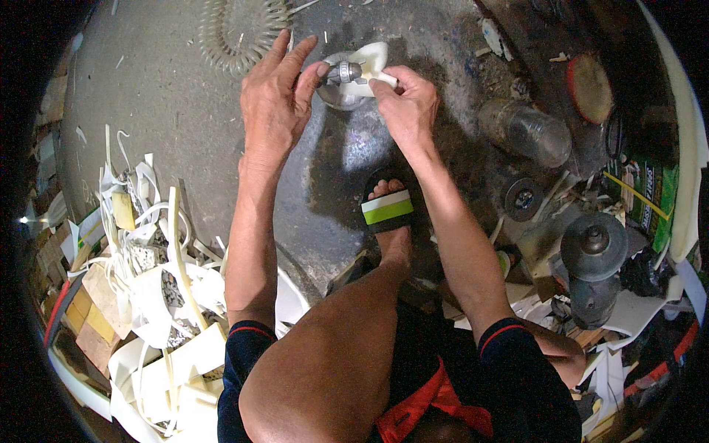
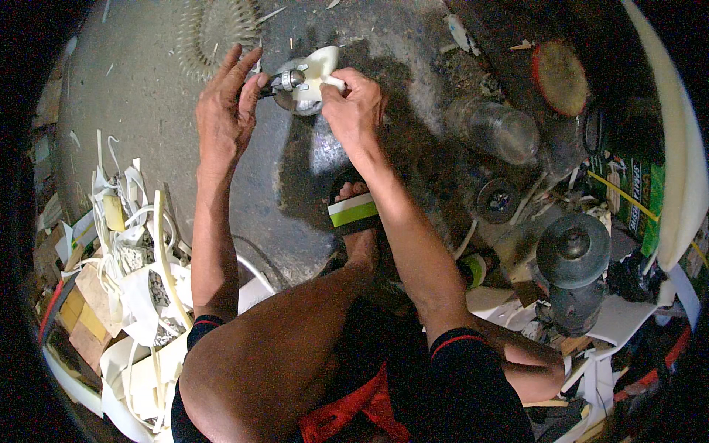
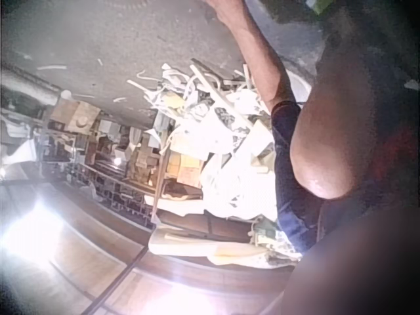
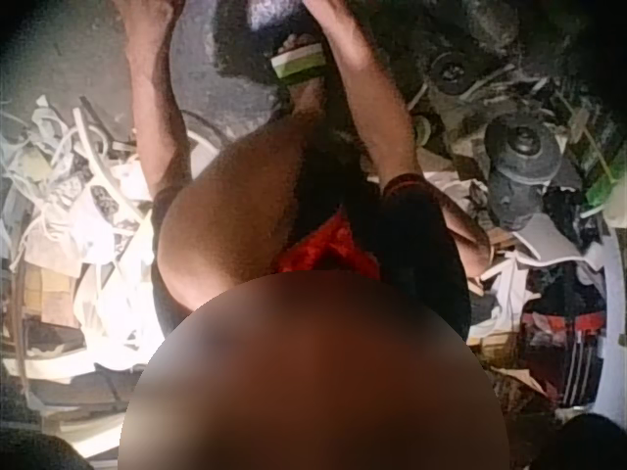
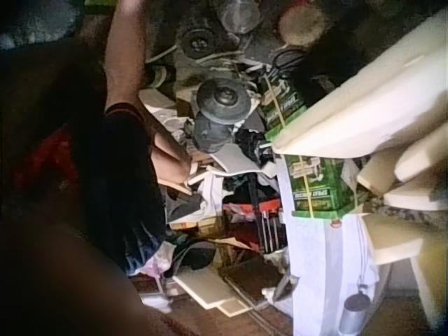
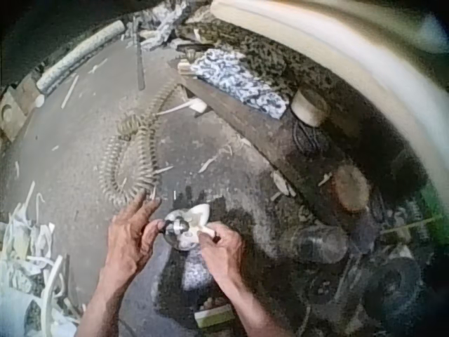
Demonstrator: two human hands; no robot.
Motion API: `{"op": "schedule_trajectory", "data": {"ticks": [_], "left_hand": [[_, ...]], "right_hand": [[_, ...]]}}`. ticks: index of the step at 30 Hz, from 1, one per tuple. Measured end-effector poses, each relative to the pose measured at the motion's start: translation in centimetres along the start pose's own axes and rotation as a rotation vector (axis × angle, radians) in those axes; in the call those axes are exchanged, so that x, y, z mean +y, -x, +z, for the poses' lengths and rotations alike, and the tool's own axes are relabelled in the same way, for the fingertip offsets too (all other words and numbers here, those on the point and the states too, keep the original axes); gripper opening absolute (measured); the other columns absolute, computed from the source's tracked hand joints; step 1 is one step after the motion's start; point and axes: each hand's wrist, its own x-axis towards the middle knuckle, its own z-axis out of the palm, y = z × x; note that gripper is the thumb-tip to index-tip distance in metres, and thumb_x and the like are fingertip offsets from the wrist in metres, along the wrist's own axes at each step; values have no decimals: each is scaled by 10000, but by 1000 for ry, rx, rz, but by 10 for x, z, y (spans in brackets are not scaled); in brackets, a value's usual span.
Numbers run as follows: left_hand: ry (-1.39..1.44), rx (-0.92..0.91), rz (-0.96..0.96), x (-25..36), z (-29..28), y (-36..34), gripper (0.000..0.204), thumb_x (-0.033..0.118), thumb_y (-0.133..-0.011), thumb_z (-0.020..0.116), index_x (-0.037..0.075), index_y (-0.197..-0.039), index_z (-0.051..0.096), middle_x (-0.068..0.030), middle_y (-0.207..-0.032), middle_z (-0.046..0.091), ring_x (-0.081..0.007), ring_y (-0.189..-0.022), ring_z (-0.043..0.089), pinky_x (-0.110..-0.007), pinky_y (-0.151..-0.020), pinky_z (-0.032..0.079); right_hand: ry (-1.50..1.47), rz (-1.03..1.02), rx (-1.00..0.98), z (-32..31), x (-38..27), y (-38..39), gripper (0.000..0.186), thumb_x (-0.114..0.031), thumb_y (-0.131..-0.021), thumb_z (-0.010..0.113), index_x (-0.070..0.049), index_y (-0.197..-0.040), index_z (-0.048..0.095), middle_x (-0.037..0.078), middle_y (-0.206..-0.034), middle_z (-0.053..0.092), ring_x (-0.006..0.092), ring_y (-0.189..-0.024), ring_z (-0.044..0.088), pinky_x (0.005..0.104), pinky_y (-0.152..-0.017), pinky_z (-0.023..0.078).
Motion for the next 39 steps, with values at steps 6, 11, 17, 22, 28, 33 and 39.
{"op": "schedule_trajectory", "data": {"ticks": [6, 11, 17, 22, 28, 33, 39], "left_hand": [[17, 0, -12, 0, 1, 0, 363, 347, -914, 669, 94, -1174, 696, -262, -1266, 613, -394, -1034, 671, -444, -868, 537], [5, -1, -9, -1, 1, 1, 372, 350, -918, 663, 94, -1186, 689, -263, -1269, 611, -399, -1057, 659, -449, -888, 525], [3, -8, -31, 0, 2, 1, 376, 349, -919, 662, 93, -1194, 685, -264, -1272, 610, -399, -1066, 657, -450, -896, 521], [29, -8, -41, 1, 0, 1, 377, 348, -915, 668, 87, -1185, 691, -273, -1272, 606, -401, -1066, 661, -450, -890, 528], [34, -4, -36, 0, 0, 1, 381, 347, -915, 668, 78, -1184, 691, -278, -1272, 604, -415, -1063, 659, -452, -889, 527], [29, -25, -53, 0, 0, 1, 388, 342, -918, 663, 75, -1198, 682, -274, -1278, 603, -415, -1089, 642, -457, -917, 505], [23, -40, -64, 2, -1, 1, 377, 319, -917, 666, 74, -1204, 677, -270, -1292, 595, -421, -1135, 611, -458, -952, 480]], "right_hand": [[-113, 18, -56, 2, 5, 3, 218, -79, -840, 712, 2, -1041, 730, 21, -779, 694, 50, -636, 559, 234, -558, 448], [-62, -6, -68, -2, 5, 11, 244, -84, -855, 696, 28, -1070, 718, 19, -782, 687, 45, -653, 553, 223, -565, 442], [-137, -19, -106, -3, 13, 15, 270, -71, -871, 667, 49, -1113, 683, 26, -794, 675, 49, -662, 546, 230, -564, 438], [-69, -81, 1, 5, 20, 16, 277, -46, -866, 666, 69, -1109, 600, 58, -845, 686, 63, -675, 562, 237, -566, 449], [-205, 12, -35, 4, 17, 18, 305, -79, -868, 687, 57, -1122, 587, 83, -901, 688, 89, -701, 576, 256, -591, 471], [33, -65, 33, 1, 13, 19, 277, -127, -891, 667, 29, -1119, 655, 69, -862, 689, 97, -745, 589, 269, -664, 491], [74, -6, 35, -8, 15, 18, 265, -153, -906, 657, 23, -1104, 667, 89, -892, 707, 103, -755, 618, 274, -676, 505]]}}
